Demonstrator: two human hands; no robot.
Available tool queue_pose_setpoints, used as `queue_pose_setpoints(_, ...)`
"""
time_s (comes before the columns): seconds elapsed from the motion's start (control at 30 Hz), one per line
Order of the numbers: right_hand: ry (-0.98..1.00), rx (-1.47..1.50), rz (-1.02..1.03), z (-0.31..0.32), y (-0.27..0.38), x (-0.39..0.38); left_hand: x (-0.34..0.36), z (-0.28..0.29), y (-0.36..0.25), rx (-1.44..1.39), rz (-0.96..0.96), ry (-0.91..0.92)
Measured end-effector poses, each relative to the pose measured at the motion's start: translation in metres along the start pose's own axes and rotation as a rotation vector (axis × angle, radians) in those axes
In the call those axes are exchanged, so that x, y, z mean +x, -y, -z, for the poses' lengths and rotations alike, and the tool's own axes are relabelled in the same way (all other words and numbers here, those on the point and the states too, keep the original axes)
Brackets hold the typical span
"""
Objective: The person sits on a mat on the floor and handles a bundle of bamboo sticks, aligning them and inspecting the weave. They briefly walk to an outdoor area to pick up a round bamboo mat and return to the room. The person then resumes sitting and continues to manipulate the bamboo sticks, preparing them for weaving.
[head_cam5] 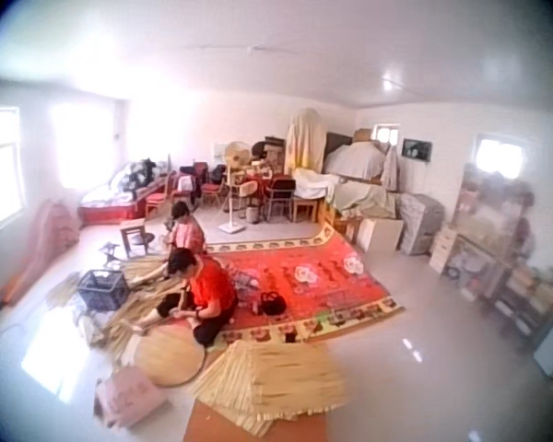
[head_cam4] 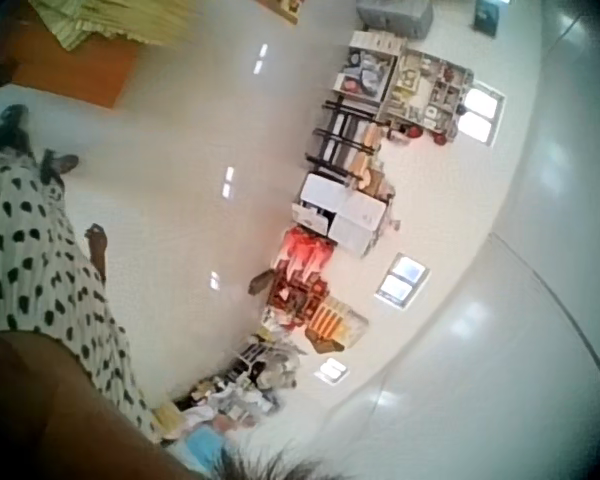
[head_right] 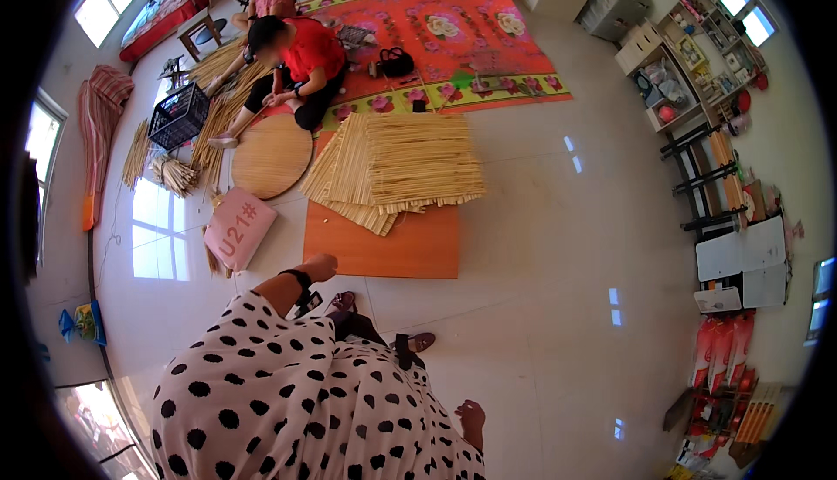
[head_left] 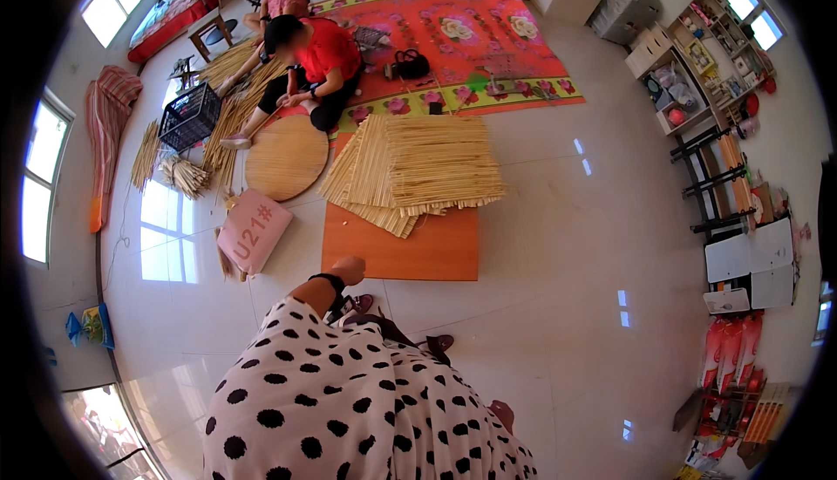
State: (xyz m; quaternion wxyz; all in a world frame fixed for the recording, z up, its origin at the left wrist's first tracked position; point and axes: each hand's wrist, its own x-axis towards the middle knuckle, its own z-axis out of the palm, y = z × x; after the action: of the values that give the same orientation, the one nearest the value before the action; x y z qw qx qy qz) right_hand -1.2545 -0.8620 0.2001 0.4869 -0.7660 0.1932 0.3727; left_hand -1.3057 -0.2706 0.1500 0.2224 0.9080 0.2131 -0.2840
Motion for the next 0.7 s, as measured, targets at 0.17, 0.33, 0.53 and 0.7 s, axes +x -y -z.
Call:
queue_pose_setpoints(0.17, -0.103, -0.109, -0.14, 0.091, 0.02, 0.061, -0.03, -0.02, -0.072, -0.014, -0.011, 0.144)
queue_pose_setpoints(0.33, 0.059, -0.503, -0.055, 0.161, 0.026, 0.11, -0.036, -0.028, -0.119, -0.102, 0.078, 0.201)
queue_pose_setpoints(0.53, 0.132, -0.313, -0.115, 0.182, 0.084, 0.181, 0.021, -0.034, -0.132, -0.216, 0.314, 0.126)
queue_pose_setpoints(0.7, 0.201, -0.137, 0.114, 0.223, 0.147, 0.249, 0.102, -0.009, -0.191, -0.303, 0.288, 0.062)
